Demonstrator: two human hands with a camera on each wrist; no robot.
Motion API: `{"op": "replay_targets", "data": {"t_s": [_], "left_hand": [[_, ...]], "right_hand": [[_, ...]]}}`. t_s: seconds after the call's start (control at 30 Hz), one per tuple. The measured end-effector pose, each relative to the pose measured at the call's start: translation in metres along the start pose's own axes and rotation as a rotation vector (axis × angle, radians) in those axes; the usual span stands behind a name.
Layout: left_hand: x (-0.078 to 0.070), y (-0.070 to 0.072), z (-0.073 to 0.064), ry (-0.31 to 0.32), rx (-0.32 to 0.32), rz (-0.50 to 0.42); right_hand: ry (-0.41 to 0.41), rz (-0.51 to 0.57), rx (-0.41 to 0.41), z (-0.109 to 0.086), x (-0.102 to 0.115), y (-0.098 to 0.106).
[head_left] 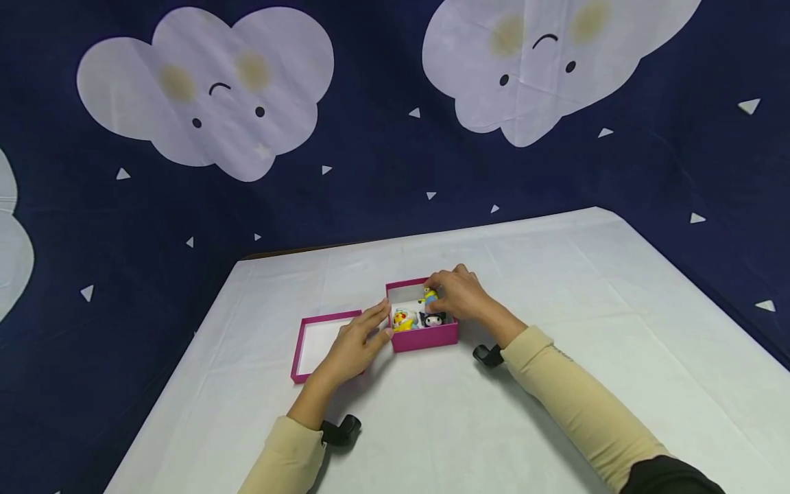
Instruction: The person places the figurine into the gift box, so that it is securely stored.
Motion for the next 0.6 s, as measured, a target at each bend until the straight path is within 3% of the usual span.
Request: {"op": "replay_targets", "data": {"t_s": [0.27,0.6], "left_hand": [[-0.0007,0.0006,0.0001,-0.003,-0.002,0.004],[0.0004,0.0008,0.0014,0.019,0.017,0.001]], "right_hand": [[0.017,-0.013,-0.023,-0.0036,0.0002,-0.0001],[0.047,-0.133,-0.011,-0.0075,0.0036,0.0077]]}}
Point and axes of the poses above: each hand's wrist, its own z-axis towards the middle knuckle, its own y-axis out of the back of the hand, x = y × z, the point moved 2 cm from there along z, towards the middle knuckle, and after that the axes turned 5 degrees about -y, right-handed, at the moved point
